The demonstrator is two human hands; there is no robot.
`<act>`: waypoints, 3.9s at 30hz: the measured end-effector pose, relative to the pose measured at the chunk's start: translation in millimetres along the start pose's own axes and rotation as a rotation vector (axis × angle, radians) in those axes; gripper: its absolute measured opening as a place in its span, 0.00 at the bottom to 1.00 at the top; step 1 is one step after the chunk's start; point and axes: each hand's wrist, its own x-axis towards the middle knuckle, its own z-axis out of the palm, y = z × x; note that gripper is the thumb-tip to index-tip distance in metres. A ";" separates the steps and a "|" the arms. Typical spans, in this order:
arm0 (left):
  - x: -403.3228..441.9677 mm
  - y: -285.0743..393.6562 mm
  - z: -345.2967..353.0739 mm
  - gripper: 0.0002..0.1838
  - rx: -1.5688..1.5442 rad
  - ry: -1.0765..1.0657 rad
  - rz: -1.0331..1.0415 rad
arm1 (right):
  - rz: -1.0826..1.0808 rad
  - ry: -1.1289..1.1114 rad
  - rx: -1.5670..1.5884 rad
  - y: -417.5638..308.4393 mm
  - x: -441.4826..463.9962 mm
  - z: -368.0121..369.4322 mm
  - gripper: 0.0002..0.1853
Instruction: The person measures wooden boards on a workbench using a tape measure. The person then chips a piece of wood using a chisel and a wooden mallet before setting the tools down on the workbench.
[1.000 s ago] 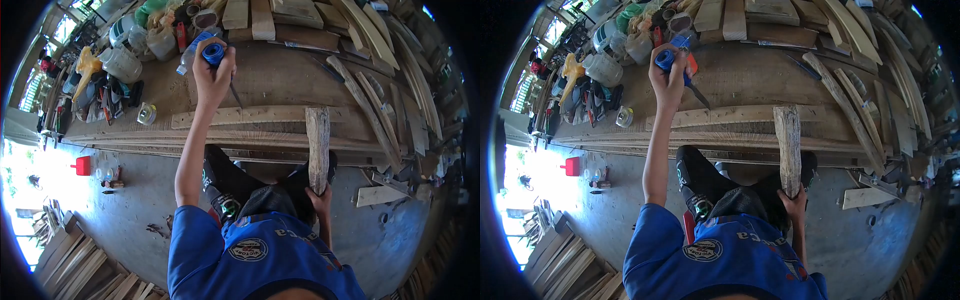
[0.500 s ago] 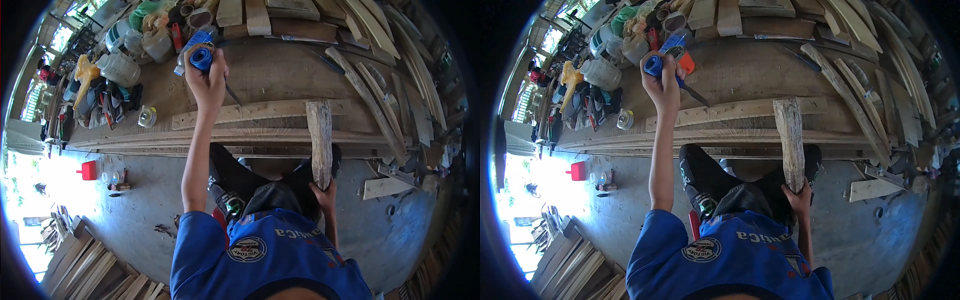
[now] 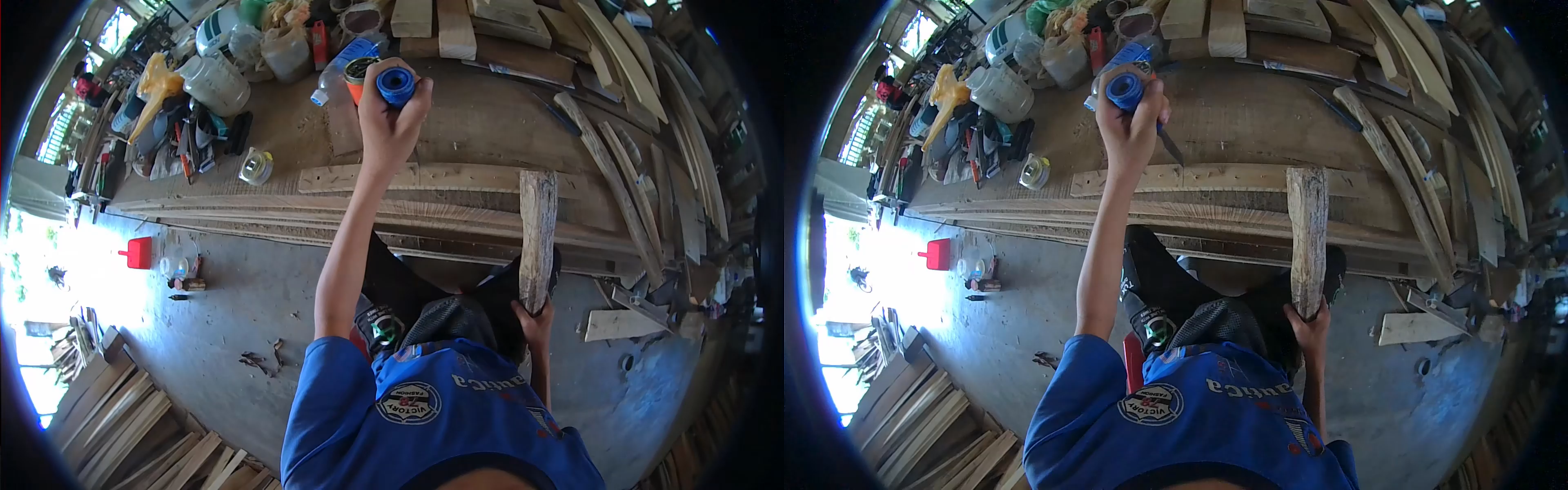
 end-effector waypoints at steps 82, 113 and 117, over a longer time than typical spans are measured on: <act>-18.0 38.6 -13.0 0.07 -0.061 0.127 -0.070 | -0.094 -0.174 -0.236 -86.1 8.4 19.9 0.22; -33.1 -69.0 -14.7 0.09 -0.183 0.009 -0.297 | -0.106 -0.156 -0.249 -82.6 6.4 23.2 0.26; -36.7 -87.5 -18.5 0.16 -0.208 0.055 -0.210 | -0.145 -0.146 -0.237 -81.0 6.3 23.9 0.26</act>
